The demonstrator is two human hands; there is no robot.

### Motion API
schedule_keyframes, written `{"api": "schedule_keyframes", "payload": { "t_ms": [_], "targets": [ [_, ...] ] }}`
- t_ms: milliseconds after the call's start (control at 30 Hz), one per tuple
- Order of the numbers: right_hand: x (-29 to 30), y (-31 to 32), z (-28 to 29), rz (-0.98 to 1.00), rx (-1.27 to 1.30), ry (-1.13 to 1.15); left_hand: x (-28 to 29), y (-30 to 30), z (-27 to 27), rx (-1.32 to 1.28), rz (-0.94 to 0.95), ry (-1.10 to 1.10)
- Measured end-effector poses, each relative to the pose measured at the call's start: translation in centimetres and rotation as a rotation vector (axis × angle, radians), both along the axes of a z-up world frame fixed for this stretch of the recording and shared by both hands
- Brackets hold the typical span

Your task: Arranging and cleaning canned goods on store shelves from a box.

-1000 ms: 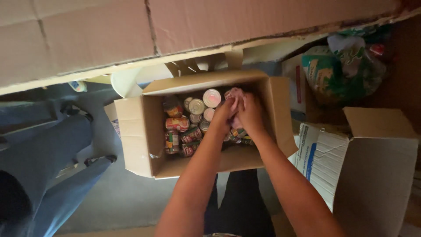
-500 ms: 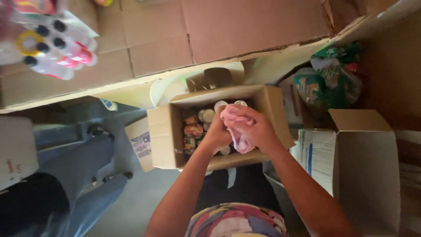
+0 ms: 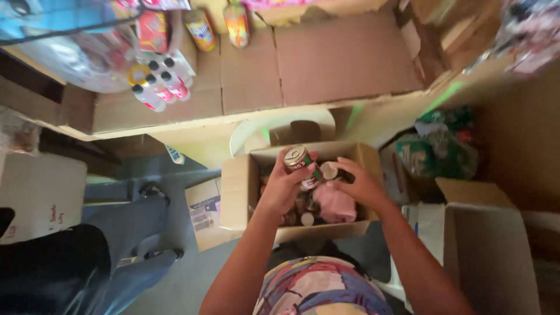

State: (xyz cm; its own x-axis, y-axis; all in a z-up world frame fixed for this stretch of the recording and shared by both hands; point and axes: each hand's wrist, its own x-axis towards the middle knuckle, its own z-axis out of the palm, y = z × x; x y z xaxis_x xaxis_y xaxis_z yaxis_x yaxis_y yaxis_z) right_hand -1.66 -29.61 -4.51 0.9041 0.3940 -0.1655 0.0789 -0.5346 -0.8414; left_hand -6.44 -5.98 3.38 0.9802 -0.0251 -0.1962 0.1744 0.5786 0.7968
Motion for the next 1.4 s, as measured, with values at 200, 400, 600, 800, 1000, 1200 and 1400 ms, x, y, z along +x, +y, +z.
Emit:
{"api": "schedule_keyframes", "payload": {
  "t_ms": [200, 400, 600, 800, 1000, 1200, 1400],
  "targets": [
    [-3.4, 0.0, 13.0, -0.041, 0.588, 0.005, -0.4, -4.2, 4.9, 0.009, -0.003, -0.063],
    [-5.3, -2.6, 21.1, -0.123, 0.332, -0.310, -1.5, -6.8, 11.4, 0.190, -0.058, -0.269],
    [-4.2, -5.2, 24.1, 0.097, 0.775, 0.035, -1.8, -6.0, 15.5, -0.301, -0.471, -0.482],
    [-3.2, -5.8, 27.3, 0.143, 0.743, 0.009, 1.1, -6.3, 19.1, -0.226, -0.601, -0.572],
    [-1.0, -4.9, 38.3, -0.080, 0.768, -0.429, 4.9, -7.5, 27.4, 0.469, -0.084, -0.686],
    [9.3, -4.6, 45.3, -0.348, 0.542, -1.065, 14.3, -10.9, 36.7, 0.914, 0.153, -1.253],
    [17.3, -4.8, 47.9, -0.677, 0.176, -1.387, 27.1, -15.2, 37.9, 0.981, 0.256, -1.231]
  ]
}}
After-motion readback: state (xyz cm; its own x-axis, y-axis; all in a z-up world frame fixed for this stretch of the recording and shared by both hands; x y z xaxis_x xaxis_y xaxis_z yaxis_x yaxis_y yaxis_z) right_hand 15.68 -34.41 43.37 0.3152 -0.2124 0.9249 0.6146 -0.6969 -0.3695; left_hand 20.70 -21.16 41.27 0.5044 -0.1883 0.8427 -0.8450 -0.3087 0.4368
